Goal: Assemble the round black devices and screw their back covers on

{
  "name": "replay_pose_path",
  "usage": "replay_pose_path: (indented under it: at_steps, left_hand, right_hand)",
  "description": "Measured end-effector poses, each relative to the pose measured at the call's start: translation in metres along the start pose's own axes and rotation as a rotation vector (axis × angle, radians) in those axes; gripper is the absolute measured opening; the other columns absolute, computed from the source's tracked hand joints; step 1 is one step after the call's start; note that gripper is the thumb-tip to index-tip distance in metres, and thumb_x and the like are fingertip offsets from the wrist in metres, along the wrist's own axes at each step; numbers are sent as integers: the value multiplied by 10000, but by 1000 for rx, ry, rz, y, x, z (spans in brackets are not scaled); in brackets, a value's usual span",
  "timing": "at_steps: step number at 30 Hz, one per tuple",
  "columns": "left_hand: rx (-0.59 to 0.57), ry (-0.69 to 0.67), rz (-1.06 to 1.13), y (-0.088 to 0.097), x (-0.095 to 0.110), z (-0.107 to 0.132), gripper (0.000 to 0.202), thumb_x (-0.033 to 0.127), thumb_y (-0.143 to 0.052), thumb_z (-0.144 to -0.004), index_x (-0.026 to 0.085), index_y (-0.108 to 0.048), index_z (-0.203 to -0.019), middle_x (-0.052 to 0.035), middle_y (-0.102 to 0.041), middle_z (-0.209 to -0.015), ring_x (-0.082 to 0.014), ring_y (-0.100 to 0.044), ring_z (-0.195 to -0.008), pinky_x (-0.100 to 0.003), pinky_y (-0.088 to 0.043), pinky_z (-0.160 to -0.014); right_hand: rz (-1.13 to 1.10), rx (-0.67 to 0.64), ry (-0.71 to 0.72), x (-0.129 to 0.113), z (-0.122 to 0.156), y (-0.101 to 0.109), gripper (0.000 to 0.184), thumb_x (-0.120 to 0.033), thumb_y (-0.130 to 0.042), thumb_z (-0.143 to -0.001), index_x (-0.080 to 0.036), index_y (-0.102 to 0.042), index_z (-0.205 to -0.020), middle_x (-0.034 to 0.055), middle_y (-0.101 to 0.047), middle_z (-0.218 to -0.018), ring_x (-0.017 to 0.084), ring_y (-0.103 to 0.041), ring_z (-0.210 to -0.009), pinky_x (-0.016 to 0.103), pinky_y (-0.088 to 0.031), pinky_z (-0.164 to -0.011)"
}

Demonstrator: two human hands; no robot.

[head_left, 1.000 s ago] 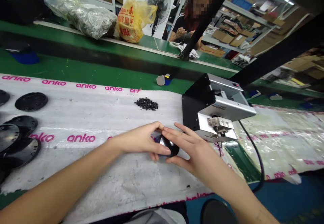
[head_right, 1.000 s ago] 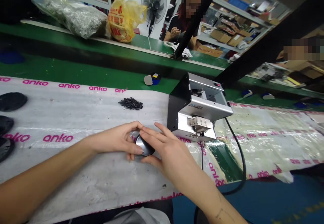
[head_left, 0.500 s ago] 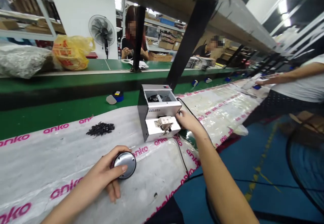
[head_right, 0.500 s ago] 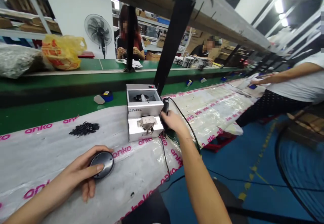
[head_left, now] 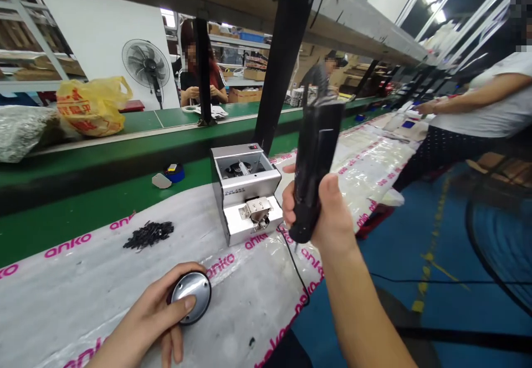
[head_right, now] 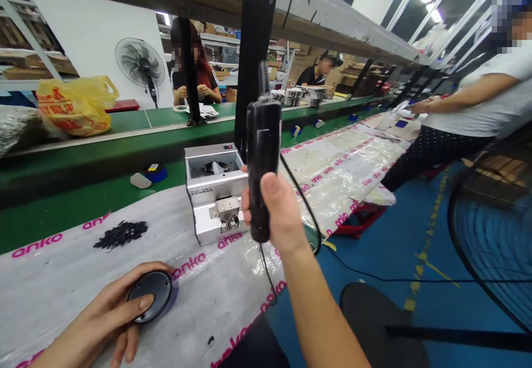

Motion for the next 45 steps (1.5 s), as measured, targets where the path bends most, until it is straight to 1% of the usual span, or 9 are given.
replay_pose_path:
  at_steps: [6,11,16,20,26,34,37,41,45]
  left_hand:
    - [14,22,43,-1,3,1,700,514,-754,-735,211,-469,-1297,-1,-682,-605,-167,-633,-398,-189,-487,-329]
    - [7,-1,21,-1,3,1,670,487,-736,-755,201,-463,-1296,-36,-716,-721,-159,-640,-410,-192,-498,-336]
    - [-43,2,4,0,5,1,605,462,-700,-796,205,-464,-1291,-56,-718,-819,-150,-654,-435,-190,-509,-356]
    - [-115,-50,8,2,5,0,539,431,-685,-818,218,-481,-1269,-28,-695,-799,-150,-666,-459,-193,-520,-376]
    - [-107,-36,8,3,2,-1,553,427,-671,-828,202,-473,-1293,4,-671,-658,-159,-665,-450,-194,-529,-384]
    - [-140,-57,29,3,3,-1,506,399,-674,-838,219,-475,-1268,-17,-705,-832,-134,-671,-460,-183,-530,-379]
    - [-145,-78,32,2,2,-1,471,369,-656,-851,216,-484,-1262,-13,-708,-797,-129,-669,-454,-174,-526,-380]
    - [-140,-125,52,1,0,-1,433,333,-652,-847,216,-508,-1239,0,-695,-767,-131,-662,-443,-179,-515,-371]
    - [-121,-194,63,1,-2,1,421,310,-650,-851,228,-533,-1246,-1,-699,-814,-120,-651,-437,-183,-506,-370]
  right_hand:
    - [109,211,323,9,-15,-44,598,-824,-420,-788,-281,-488,-1027,-42,-526,-624,123,-493,-439,251,-419,-405]
    - [46,187,258,24,-28,-41,574,-812,-406,-809,-268,-474,-979,-46,-515,-617,111,-494,-435,234,-406,-399]
    - [-62,0,66,16,-5,-57,612,-804,-496,-773,-253,-504,-1038,-53,-526,-589,109,-468,-390,226,-380,-345]
    - [-54,-10,191,-2,4,-74,622,-822,-524,-732,-270,-541,-1019,-43,-526,-570,131,-464,-380,262,-382,-342]
    - [72,200,427,9,-21,-61,463,-694,-649,-759,-268,-607,-935,-13,-572,-593,154,-513,-435,297,-407,-400]
    - [24,73,250,27,-29,-45,515,-722,-531,-827,-224,-558,-957,-51,-537,-535,112,-483,-366,225,-378,-328]
    - [-73,-59,100,12,-14,-64,580,-756,-601,-746,-229,-559,-985,-62,-538,-530,103,-455,-341,220,-377,-310]
    - [-198,-119,131,-15,9,-113,591,-772,-661,-659,-233,-571,-881,-53,-548,-478,125,-442,-308,249,-373,-286]
    - [-318,-191,130,-3,25,-157,552,-740,-709,-633,-232,-584,-808,-21,-593,-506,156,-504,-355,289,-421,-339]
Point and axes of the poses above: each hand's wrist, its own z-axis away from the middle knuckle, its own y-axis out of the back of the hand, x = y × z, the point moved 2 cm from there along -z, towards the middle knuckle
